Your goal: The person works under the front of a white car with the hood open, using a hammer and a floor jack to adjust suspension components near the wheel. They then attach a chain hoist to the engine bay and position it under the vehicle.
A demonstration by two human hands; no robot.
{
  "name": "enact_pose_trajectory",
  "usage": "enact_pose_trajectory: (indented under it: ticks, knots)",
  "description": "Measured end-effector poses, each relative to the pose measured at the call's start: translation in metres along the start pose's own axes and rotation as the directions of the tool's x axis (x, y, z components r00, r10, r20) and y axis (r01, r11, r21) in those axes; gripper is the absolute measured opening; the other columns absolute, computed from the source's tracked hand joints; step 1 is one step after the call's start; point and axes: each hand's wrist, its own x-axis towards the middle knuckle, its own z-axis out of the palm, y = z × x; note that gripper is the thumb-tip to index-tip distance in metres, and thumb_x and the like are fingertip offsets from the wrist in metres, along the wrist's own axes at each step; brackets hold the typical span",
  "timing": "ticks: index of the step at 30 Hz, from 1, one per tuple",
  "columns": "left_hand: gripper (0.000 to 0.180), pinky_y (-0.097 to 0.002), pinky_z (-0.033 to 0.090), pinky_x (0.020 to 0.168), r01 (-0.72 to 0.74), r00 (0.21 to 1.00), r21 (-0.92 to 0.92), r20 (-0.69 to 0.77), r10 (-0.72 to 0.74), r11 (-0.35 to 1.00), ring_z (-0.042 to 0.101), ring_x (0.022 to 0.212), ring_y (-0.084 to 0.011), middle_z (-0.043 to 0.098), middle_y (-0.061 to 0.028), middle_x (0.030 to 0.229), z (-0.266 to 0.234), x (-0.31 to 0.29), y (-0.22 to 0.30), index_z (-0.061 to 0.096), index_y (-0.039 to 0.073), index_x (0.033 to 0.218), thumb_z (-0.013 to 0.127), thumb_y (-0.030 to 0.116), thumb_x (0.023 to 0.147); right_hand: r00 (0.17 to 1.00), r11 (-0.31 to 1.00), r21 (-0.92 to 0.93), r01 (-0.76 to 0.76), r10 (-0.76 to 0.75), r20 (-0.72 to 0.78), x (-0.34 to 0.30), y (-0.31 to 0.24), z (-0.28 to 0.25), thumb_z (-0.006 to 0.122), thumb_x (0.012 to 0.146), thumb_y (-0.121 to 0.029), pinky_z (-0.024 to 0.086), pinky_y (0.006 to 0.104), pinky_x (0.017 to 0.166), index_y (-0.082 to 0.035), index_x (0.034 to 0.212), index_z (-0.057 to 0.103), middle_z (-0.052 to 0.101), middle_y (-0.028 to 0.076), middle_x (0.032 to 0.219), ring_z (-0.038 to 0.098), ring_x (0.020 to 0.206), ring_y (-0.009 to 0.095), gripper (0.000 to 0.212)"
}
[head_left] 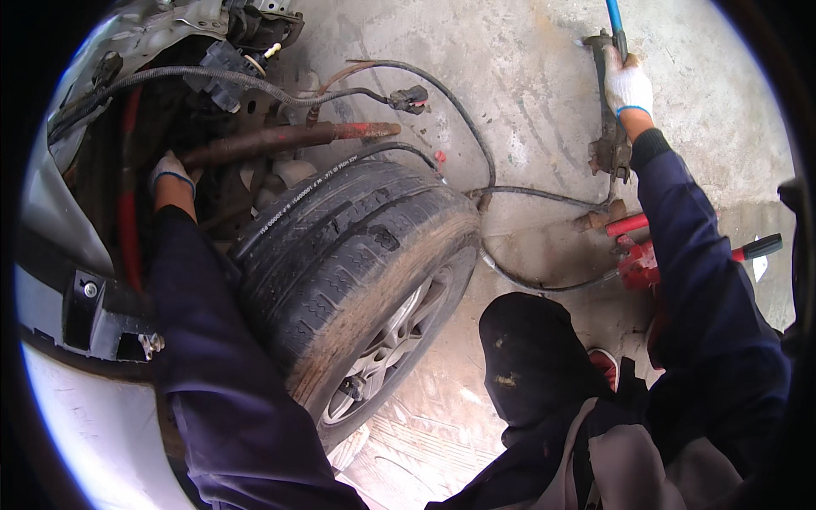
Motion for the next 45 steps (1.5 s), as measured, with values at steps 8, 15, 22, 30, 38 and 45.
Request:
enact_pose_trajectory:
  ticks: [8, 15, 22, 30, 38, 45]
  knots:
    - [0.048, -0.0551, 0.058, 0.098, 0.031, 0.998, 0.012, -0.049, -0.031, 0.999, 0.057, 0.128, -0.0351, 0.055, -0.0169, 0.142, -0.001, 0.003, 0.002, 0.05, 0.008, 0.144, 0.057, 0.037, 0.106, 0.958, 0.946, 0.235, 0.223, -0.169, -0.232, -0.064, -0.034, -0.054, 0.058, 0.103, -0.047, 0.054, 0.0428, 0.074, -0.003, 0.108, 0.066, 0.069, 0.025, 0.086, 0.069, 0.082, 0.043, 0.044]
    - [0.049, -0.0531, 0.059, 0.092, 0.034, 0.996, 0.029, -0.08, -0.032, 0.999, 0.059, 0.124, -0.0335, 0.056, -0.0152, 0.142, -0.003, 0.006, 0.002, 0.052, 0.008, 0.142, 0.063, 0.036, 0.103, 0.996, 0.995, 0.082, 0.052, -0.046, -0.081, -0.022, -0.017, -0.018, 0.049, 0.103, -0.058, 0.055, 0.0511, 0.083, -0.002, 0.111, 0.066, 0.07, 0.031, 0.098, 0.069, 0.098, 0.049, 0.059]
    - [0.051, -0.0515, 0.06, 0.091, 0.021, 0.999, -0.019, -0.03, -0.021, 1.0, 0.059, 0.125, -0.0339, 0.055, -0.0143, 0.144, -0.004, 0.008, -0.001, 0.05, 0.006, 0.143, 0.063, 0.033, 0.102, 0.995, 1.0, -0.018, -0.009, 0.011, 0.098, 0.003, -0.007, 0.005, 0.043, 0.101, -0.067, 0.051, 0.0548, 0.094, 0.002, 0.116, 0.065, 0.07, 0.034, 0.106, 0.066, 0.108, 0.052, 0.074]
    - [0.055, -0.0527, 0.059, 0.095, 0.002, 0.999, -0.004, -0.044, -0.002, 1.0, 0.055, 0.13, -0.035, 0.048, -0.0163, 0.15, -0.001, -0.005, 0.003, 0.045, 0.006, 0.147, 0.063, 0.033, 0.102, 0.988, 0.916, 0.384, 0.117, -0.069, -0.137, -0.068, -0.031, -0.066, 0.054, 0.104, -0.049, 0.055, 0.0446, 0.076, -0.002, 0.117, 0.063, 0.07, 0.029, 0.093, 0.071, 0.089, 0.045, 0.05]
    - [0.057, -0.055, 0.057, 0.097, 0.021, 1.0, 0.03, 0.008, -0.021, 0.999, 0.054, 0.131, -0.0375, 0.048, -0.0177, 0.148, -0.008, 0.013, -0.003, 0.044, 0.007, 0.148, 0.062, 0.036, 0.103, 0.997, 0.982, 0.178, 0.066, -0.056, -0.062, -0.043, -0.021, -0.041, 0.053, 0.102, -0.057, 0.055, 0.0494, 0.082, -0.002, 0.117, 0.063, 0.07, 0.031, 0.097, 0.069, 0.096, 0.049, 0.058]
    - [0.058, -0.0538, 0.058, 0.094, 0.026, 0.997, -0.052, -0.069, -0.03, 0.998, 0.057, 0.127, -0.0364, 0.051, -0.0139, 0.148, -0.004, 0.009, 0.0, 0.046, 0.007, 0.147, 0.063, 0.038, 0.101, 0.995, 1.0, 0.006, -0.009, 0.008, 0.103, 0.007, -0.011, 0.004, 0.05, 0.1, -0.062, 0.054, 0.0511, 0.088, 0.003, 0.115, 0.067, 0.071, 0.032, 0.102, 0.068, 0.1, 0.05, 0.069]
